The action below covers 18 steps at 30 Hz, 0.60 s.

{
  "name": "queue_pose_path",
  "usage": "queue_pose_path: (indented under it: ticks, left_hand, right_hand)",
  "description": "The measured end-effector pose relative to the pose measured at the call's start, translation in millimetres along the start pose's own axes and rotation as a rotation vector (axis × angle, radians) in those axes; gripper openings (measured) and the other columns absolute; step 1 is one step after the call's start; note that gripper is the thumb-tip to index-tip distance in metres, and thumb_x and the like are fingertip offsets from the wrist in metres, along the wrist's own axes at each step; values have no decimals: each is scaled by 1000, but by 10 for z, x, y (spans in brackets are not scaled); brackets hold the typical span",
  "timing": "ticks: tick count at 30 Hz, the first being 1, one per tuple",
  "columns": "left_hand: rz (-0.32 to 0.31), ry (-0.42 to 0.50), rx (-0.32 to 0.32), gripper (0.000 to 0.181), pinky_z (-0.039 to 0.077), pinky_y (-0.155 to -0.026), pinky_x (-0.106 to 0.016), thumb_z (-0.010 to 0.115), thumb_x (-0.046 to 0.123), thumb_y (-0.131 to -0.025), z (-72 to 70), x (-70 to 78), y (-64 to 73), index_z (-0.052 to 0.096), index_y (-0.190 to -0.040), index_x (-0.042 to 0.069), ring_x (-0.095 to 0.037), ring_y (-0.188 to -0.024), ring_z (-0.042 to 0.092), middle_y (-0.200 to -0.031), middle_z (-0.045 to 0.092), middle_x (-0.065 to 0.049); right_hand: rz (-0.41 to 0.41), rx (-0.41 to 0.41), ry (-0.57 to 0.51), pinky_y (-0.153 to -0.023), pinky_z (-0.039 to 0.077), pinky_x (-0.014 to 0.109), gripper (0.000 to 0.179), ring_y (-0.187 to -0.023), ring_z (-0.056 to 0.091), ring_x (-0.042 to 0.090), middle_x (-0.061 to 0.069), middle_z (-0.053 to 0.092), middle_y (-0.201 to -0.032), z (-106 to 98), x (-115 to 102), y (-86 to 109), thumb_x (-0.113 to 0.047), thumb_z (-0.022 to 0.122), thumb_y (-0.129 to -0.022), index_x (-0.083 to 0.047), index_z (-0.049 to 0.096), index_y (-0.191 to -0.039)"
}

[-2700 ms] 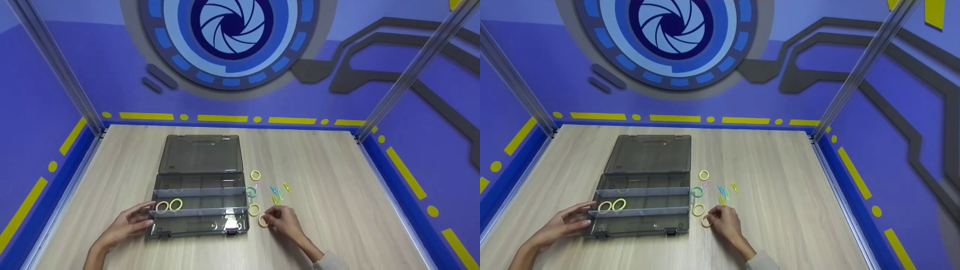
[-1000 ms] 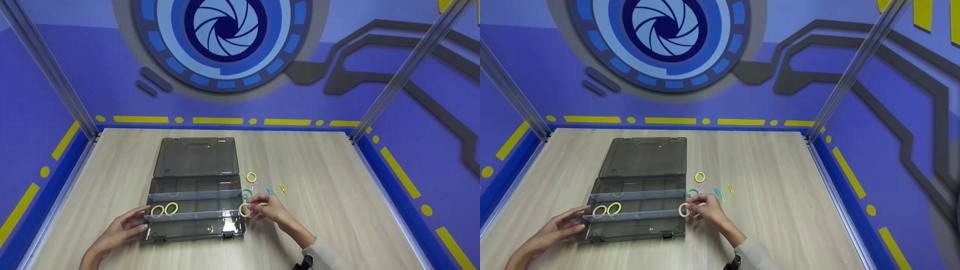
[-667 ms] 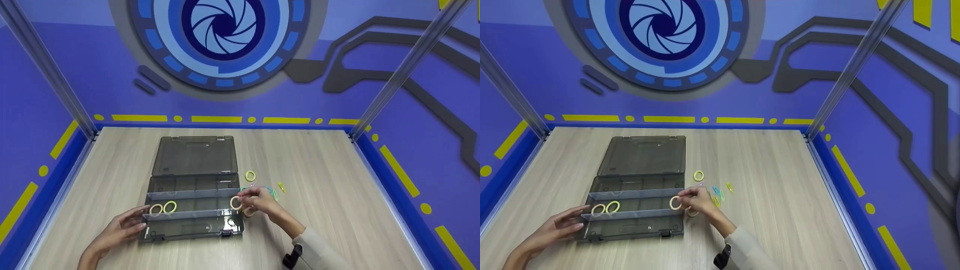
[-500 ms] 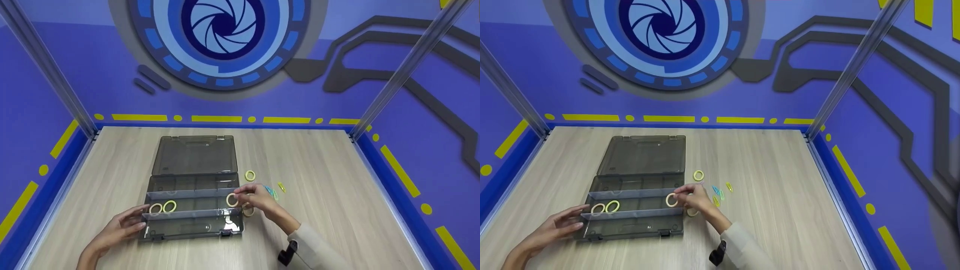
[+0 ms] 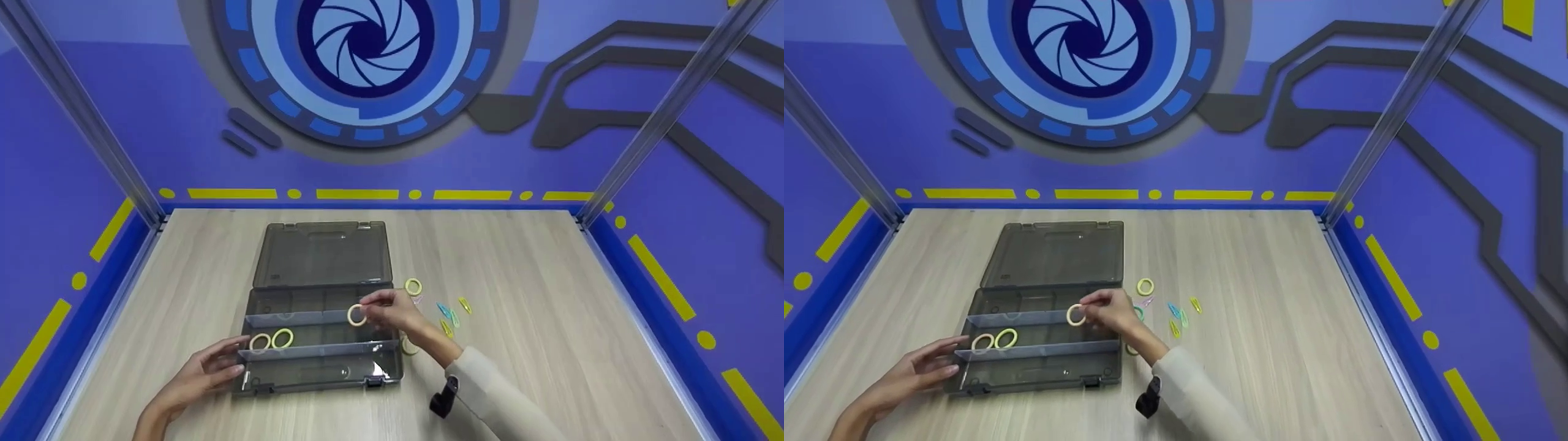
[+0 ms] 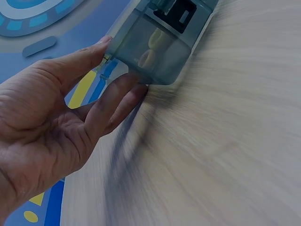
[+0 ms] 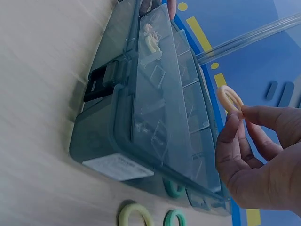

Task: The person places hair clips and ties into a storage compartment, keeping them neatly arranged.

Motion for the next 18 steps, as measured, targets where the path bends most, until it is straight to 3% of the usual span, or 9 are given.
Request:
queue_pose_path:
  ticks: [7, 14, 18]
  left_hand:
    - [7, -6, 8, 65, 53, -96, -28, 65, 17, -101, 19, -22, -6, 36, -156, 1, -29, -135, 50, -155, 33, -35]
    - [9, 1, -4, 65, 53, -96, -29, 65, 15, -100, 28, -24, -9, 35, -156, 0, -28, -135, 50, -155, 33, -34]
    - [2, 4, -1, 65, 54, -96, -30, 65, 16, -101, -3, -3, 0, 35, -157, 2, -24, -134, 52, -156, 32, -34]
  right_hand:
    - [-3, -50, -82, -60, 55, 22, 21, -65, 62, 7, -2, 67, -73, 262, -15, -116, 1, 70, -92, 14, 69, -108]
    - [-4, -86, -144, -56, 54, 21, 22, -58, 62, 8, 4, 71, -76, 464, -28, -156, 8, 68, -89, 20, 66, -107]
    - [-12, -81, -103, -57, 56, 22, 21, -58, 63, 7, 15, 75, -82, 555, -34, -194, 7, 70, -88, 18, 68, -106]
Point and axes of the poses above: each hand's wrist, its own y-axis away from the middle knuckle, its own z-axis out of the palm, x = y × z, the point moved 5 cm from there along -y, towards the middle knuckle
